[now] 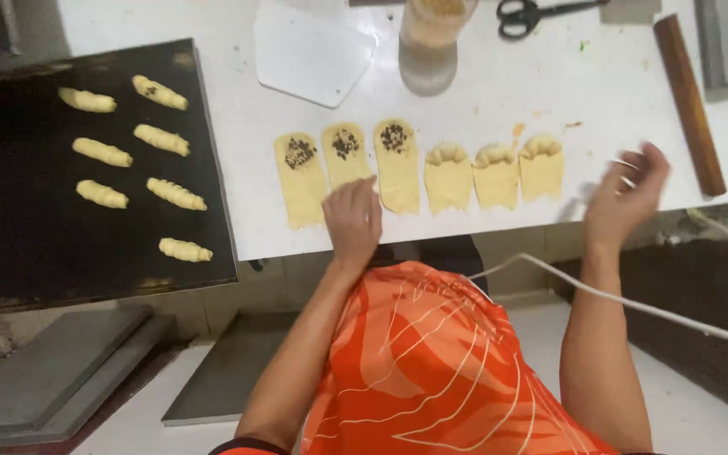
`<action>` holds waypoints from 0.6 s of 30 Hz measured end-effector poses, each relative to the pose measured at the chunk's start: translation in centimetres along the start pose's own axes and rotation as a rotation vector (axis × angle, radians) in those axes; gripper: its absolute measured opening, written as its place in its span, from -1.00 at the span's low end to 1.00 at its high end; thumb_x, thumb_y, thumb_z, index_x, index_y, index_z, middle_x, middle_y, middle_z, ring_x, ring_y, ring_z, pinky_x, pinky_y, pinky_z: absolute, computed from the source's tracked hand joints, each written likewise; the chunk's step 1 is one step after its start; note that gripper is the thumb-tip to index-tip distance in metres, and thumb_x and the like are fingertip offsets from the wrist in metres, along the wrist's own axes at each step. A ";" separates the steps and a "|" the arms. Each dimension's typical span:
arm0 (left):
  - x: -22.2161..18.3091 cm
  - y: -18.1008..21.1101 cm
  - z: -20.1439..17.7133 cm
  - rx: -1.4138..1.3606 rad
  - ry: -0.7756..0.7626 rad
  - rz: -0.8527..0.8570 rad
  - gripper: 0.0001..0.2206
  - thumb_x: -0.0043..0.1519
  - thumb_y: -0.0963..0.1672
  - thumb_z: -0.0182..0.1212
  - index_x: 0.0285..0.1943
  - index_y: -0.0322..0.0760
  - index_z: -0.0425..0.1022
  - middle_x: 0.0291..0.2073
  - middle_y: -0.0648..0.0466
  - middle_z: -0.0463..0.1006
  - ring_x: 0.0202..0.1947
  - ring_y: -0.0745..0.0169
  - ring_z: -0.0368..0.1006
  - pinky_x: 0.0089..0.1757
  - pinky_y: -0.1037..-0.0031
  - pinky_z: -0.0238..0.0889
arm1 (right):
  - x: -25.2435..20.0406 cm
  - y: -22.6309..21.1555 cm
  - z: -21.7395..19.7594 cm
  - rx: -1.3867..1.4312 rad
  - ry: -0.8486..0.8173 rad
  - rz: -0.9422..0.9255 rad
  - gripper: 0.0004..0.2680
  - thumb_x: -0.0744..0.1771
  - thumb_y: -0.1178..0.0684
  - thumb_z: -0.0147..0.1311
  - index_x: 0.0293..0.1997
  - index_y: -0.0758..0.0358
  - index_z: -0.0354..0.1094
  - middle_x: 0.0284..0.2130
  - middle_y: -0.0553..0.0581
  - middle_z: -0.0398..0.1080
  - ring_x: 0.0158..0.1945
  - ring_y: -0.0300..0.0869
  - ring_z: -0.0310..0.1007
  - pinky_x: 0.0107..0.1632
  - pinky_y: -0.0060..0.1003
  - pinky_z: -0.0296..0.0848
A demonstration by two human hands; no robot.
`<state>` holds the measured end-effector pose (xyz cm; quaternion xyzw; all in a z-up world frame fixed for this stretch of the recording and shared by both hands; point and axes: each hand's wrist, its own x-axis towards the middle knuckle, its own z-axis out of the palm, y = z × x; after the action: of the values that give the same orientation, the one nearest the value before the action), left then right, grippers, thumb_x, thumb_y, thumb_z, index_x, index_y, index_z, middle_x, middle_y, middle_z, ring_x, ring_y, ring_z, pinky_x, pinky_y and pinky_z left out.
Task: The person is rolling out small pieces of dough, adding toppings like chocolate chips, and then rolling them into shaped rolls or crescents on a bakery workbench.
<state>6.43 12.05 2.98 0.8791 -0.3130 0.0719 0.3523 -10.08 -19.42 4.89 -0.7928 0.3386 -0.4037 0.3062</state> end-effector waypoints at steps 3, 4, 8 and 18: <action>1.6 -1.8 1.4 0.118 0.000 -0.062 -0.86 0.24 -0.16 0.09 -0.08 -0.12 0.51 -0.31 0.15 0.45 -0.17 0.16 0.38 -0.12 0.31 0.12 | -1.0 -2.0 3.1 0.061 -0.421 0.101 -0.74 0.35 0.35 -0.11 0.17 0.38 0.16 -0.20 0.40 0.37 -0.15 0.16 0.42 -0.17 -0.07 0.38; 2.4 -1.7 1.5 0.119 -0.011 -0.075 -0.86 0.24 -0.16 0.09 -0.08 -0.12 0.51 -0.31 0.15 0.45 -0.17 0.16 0.38 -0.12 0.31 0.12 | -1.5 -3.2 4.6 0.056 -0.434 0.111 -0.74 0.35 0.35 -0.11 0.17 0.38 0.16 -0.20 0.40 0.37 -0.15 0.16 0.42 -0.17 -0.07 0.38; 7.2 -2.2 2.5 0.098 -0.078 -0.084 -0.88 0.25 -0.18 0.10 -0.11 -0.14 0.52 -0.33 0.19 0.42 -0.17 0.30 0.31 -0.12 0.41 0.10 | -1.3 -6.9 11.7 0.012 -0.713 0.083 -0.85 0.33 0.12 0.10 -0.01 0.14 0.41 -0.24 0.14 0.47 -0.19 0.02 0.50 -0.20 -0.17 0.48; 11.5 -4.5 6.2 0.082 -0.406 -0.144 -0.91 0.11 -0.11 0.25 -0.29 0.00 0.42 -0.36 0.34 0.30 -0.20 0.36 0.27 -0.17 0.41 0.08 | -0.7 -6.7 21.1 -0.294 -0.921 -0.172 -0.93 0.32 -0.06 0.09 -0.23 -0.03 0.44 -0.33 -0.13 0.31 -0.17 -0.22 0.40 -0.08 -0.26 0.44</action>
<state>17.69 4.63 -0.22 0.9092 -0.3107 -0.1194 0.2501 9.49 -10.49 -0.59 -0.9489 0.1546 0.0169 0.2745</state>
